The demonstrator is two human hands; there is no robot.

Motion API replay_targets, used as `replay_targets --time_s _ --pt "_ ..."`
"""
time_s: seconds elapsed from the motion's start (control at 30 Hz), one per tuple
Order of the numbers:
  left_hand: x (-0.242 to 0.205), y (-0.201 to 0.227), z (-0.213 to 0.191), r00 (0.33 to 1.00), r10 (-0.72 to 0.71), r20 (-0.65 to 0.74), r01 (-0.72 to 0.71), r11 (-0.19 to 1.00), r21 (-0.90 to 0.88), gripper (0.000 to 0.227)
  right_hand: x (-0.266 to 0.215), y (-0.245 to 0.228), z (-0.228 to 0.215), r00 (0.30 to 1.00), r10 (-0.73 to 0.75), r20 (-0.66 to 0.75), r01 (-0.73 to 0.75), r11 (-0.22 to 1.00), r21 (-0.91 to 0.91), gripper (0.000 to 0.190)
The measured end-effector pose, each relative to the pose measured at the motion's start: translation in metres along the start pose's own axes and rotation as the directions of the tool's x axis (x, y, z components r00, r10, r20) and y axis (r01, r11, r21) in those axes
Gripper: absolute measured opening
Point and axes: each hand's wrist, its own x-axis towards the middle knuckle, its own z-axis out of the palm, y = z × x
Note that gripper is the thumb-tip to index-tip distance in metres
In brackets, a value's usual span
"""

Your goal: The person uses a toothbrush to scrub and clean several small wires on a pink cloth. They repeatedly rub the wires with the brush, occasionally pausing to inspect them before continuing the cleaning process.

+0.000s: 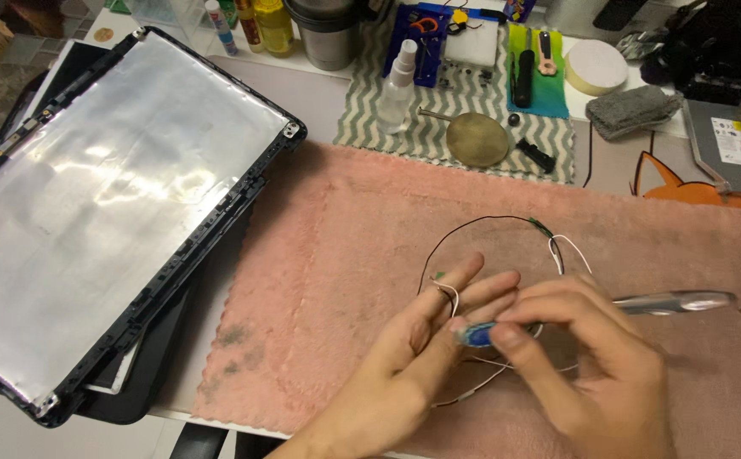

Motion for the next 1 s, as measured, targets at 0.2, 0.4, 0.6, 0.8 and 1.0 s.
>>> replay_targets --time_s 0.2,0.4,0.6,0.8,1.0 --pt "0.000 -0.004 -0.005 0.994 -0.111 0.016 0.109 0.924 -0.367 0.070 0.025 0.009 0.011 0.935 -0.353 -0.041 0.336 0.915 -0.221 0.008" --pt "0.002 -0.008 -0.008 0.991 -0.121 0.051 0.130 0.843 -0.521 0.081 0.039 0.013 0.004 0.919 -0.391 0.038 0.390 0.896 -0.211 0.009" --pt "0.003 -0.015 -0.016 0.992 -0.102 0.073 0.125 0.815 -0.566 0.083 0.046 0.019 0.009 0.911 -0.403 0.086 0.411 0.905 -0.112 0.007" --pt "0.000 -0.002 -0.007 0.971 -0.229 0.061 0.225 0.807 -0.546 0.087 0.043 0.020 0.006 0.892 -0.426 0.152 0.438 0.897 -0.053 0.009" --pt "0.010 -0.010 -0.027 0.999 -0.043 0.022 0.047 0.748 -0.663 0.066 0.040 0.033 -0.006 0.947 -0.299 -0.117 0.275 0.943 -0.185 0.013"
